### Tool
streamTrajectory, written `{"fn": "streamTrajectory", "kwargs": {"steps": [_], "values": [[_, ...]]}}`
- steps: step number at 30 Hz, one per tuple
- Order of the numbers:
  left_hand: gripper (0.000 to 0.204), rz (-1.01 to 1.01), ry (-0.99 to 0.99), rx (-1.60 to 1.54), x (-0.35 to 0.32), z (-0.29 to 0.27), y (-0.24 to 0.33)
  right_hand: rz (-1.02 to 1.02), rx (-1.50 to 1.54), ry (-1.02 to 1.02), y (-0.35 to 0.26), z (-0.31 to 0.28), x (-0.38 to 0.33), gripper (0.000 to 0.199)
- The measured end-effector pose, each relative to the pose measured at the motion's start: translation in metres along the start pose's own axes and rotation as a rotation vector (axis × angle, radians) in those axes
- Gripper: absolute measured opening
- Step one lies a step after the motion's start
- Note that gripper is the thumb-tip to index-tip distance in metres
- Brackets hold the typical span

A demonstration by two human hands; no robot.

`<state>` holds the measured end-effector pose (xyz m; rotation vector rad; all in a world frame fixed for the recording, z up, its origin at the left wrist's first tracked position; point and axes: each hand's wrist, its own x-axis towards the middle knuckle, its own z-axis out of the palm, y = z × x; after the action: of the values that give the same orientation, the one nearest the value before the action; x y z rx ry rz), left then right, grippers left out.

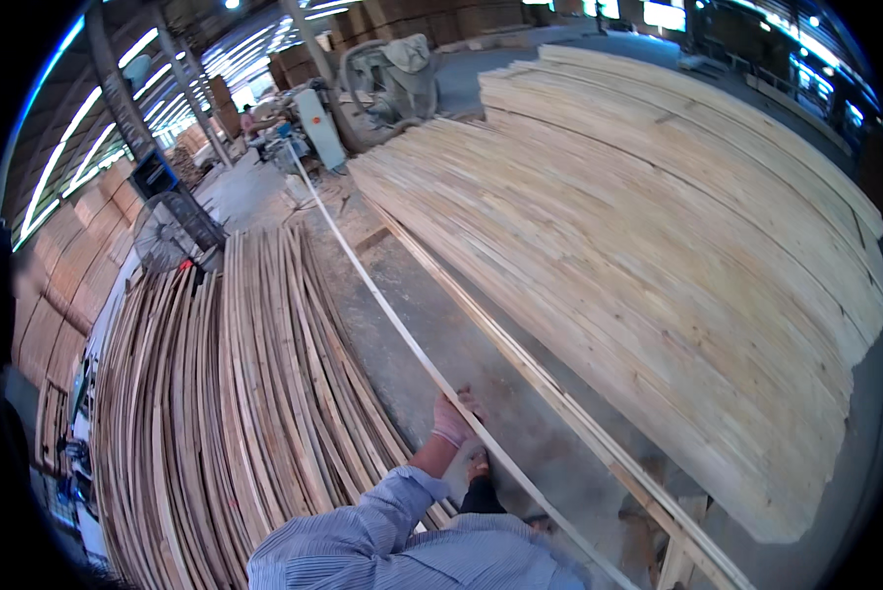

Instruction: The person picks up long, thin wooden planks from a pile on the floor and places them onto a larger stack of planks. The person repeatedly lifts and stacks the planks by hand in a workshop environment.

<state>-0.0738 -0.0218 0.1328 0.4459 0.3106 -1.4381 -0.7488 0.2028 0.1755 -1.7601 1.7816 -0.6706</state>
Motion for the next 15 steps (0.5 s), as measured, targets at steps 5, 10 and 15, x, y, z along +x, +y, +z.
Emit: {"fn": "streamTrajectory", "kwargs": {"steps": [5,10,15], "values": [[0.044,0.084,0.064,-0.046,0.024,-0.002,0.007,0.51,0.071,-0.131,-0.063,-0.048,-0.002,0.054],[0.043,0.237,0.066,0.184,0.049,-0.007,-0.008,0.659,0.407,-0.287,-0.059,-0.062,0.014,0.054],[0.054,0.113,0.015,0.241,0.013,0.025,-0.055,0.571,-0.014,-0.163,-0.066,-0.058,0.024,0.056]]}}
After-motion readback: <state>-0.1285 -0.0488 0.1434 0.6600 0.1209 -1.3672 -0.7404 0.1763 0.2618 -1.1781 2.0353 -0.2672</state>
